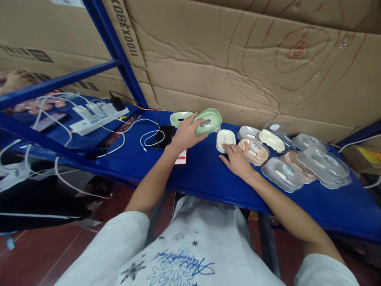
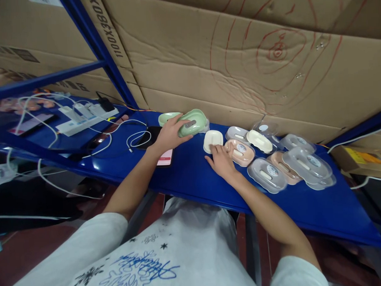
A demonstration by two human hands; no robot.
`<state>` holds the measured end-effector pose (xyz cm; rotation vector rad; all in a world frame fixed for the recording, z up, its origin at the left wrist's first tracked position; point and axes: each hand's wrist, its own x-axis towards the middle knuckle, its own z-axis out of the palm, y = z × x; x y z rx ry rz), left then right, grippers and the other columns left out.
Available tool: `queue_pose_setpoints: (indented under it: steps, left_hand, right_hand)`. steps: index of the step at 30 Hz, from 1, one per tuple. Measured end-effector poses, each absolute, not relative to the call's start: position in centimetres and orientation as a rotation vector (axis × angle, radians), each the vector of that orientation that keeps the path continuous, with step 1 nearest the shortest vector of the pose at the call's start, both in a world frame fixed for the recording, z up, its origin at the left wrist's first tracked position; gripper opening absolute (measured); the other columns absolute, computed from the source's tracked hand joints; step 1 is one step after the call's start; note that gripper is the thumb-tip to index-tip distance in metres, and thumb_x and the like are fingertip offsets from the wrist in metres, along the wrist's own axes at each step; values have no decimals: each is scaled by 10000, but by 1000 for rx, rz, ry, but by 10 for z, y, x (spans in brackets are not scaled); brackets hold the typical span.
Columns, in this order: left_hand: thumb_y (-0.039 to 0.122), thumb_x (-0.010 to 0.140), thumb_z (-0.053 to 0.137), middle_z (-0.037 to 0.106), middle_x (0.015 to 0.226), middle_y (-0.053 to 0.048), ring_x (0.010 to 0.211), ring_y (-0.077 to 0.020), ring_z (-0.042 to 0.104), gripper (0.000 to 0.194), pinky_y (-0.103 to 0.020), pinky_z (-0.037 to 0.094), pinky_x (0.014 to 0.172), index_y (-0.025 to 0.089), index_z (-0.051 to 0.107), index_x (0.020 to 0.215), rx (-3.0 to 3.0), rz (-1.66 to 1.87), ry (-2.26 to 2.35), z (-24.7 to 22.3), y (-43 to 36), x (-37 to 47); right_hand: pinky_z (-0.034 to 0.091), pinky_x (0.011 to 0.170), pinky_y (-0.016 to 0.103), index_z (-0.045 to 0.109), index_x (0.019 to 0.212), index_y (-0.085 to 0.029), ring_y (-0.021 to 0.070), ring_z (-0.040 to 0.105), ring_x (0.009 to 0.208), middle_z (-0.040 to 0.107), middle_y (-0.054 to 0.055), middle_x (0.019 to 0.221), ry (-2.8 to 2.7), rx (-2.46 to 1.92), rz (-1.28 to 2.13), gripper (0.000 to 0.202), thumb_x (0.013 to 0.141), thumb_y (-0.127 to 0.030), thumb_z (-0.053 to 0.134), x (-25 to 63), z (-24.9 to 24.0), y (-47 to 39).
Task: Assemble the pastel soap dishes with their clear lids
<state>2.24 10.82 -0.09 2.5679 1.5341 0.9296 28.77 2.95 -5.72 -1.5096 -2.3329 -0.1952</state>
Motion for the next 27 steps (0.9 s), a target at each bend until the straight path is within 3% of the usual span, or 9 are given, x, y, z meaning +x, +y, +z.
queue_pose_setpoints:
  steps: [5,8,12,15,18,23,27]
  left_hand:
    - [402,894,810,430,1669,-179,1503,-415,474,621,-611,417,1216,249,598,1457,2578,909,1492,-5,111,22]
    - [353,881,822,440,1644,-184,1522,-397,458,622,-594,397,1246,231,594,1446,2612,925,1378,-8,111,23]
    - [340,884,826,429,1637,-205,1557,-378,419,651,-568,398,1264,209,573,1470,2667,854,1139,-18,110,28]
    - [343,888,817,450,1637,-208,1565,-368,415,664,-553,417,1258,202,569,1487,2685,782,1053,-26,108,33]
    - [391,904,799,477,1652,-188,1558,-368,440,629,-555,427,1252,214,605,1476,2669,715,1062,-32,107,38]
    - [510,977,706,548,1624,-128,1533,-333,493,532,-516,410,1264,259,670,1445,2657,591,1069,-31,106,42]
    - [545,992,679,572,1600,-126,1513,-310,519,540,-458,419,1254,256,677,1447,2670,538,1083,-27,106,40]
  right_hand:
    - [219,1248,593,733,1080,-232,273,692,1104,769,89,1127,-2516,-1182,-5,277,1082,-463,580,298,-43,25]
    - [222,1236,543,700,908,-223,219,696,1008,770,38,999,-2577,-977,20,344,1073,-507,599,300,-36,21]
    - [278,1199,525,696,827,-207,228,673,945,761,58,942,-2615,-908,-160,463,1032,-613,609,296,-33,15]
    - [368,1123,477,719,851,-207,242,658,948,758,80,945,-2675,-879,-234,453,1043,-597,594,292,-32,13]
    - [418,1055,437,732,970,-199,255,668,1034,760,96,1030,-2732,-876,-187,338,1078,-480,579,291,-32,13]
    - [399,1118,446,698,1197,-171,270,661,1239,759,123,1215,-2732,-906,-104,235,1109,-294,518,295,-32,15]
    - [417,1111,447,699,1223,-182,271,678,1218,766,122,1226,-2721,-949,-51,237,1103,-270,515,298,-33,17]
